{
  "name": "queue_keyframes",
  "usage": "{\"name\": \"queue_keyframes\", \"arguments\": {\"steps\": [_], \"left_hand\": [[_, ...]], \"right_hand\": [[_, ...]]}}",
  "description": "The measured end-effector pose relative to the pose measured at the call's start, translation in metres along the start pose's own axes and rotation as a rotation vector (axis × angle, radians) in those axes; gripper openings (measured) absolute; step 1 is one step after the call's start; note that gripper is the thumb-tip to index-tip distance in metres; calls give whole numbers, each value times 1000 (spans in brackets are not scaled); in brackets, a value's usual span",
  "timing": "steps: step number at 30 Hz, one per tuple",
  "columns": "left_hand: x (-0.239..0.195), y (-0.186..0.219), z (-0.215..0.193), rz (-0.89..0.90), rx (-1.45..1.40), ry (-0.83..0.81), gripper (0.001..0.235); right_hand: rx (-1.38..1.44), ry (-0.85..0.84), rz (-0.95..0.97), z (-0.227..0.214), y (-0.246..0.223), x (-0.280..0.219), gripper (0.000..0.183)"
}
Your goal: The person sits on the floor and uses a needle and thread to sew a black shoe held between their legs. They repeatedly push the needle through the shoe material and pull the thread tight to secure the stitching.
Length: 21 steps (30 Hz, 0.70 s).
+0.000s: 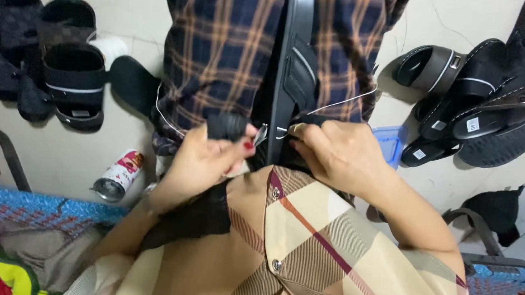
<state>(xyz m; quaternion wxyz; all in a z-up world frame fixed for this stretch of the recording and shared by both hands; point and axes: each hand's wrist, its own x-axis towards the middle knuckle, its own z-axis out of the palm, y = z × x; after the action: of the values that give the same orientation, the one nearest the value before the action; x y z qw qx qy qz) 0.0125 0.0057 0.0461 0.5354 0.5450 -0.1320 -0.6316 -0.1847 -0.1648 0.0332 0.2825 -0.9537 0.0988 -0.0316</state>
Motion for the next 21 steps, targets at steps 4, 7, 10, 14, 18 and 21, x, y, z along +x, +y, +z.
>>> {"name": "queue_keyframes", "arguments": {"steps": [4,7,10,14,18,21], "left_hand": [[3,-28,-1,-99,37,134,22],[7,-34,2,90,457,173,34],[8,-24,21,115,877,211,43],[10,-29,20,193,717,236,75],[18,-17,21,101,673,124,82],[17,-16,16,94,672,123,82]], "right_hand": [[26,58,-14,15,10,-6,20],[0,48,10,-2,-6,-5,25],[-114,-257,136,-50,-28,-21,50],[-25,-380,347,-91,-13,-72,59],[543,17,360,-28,1,-42,24],[1212,235,304,7,7,-34,11]]}}
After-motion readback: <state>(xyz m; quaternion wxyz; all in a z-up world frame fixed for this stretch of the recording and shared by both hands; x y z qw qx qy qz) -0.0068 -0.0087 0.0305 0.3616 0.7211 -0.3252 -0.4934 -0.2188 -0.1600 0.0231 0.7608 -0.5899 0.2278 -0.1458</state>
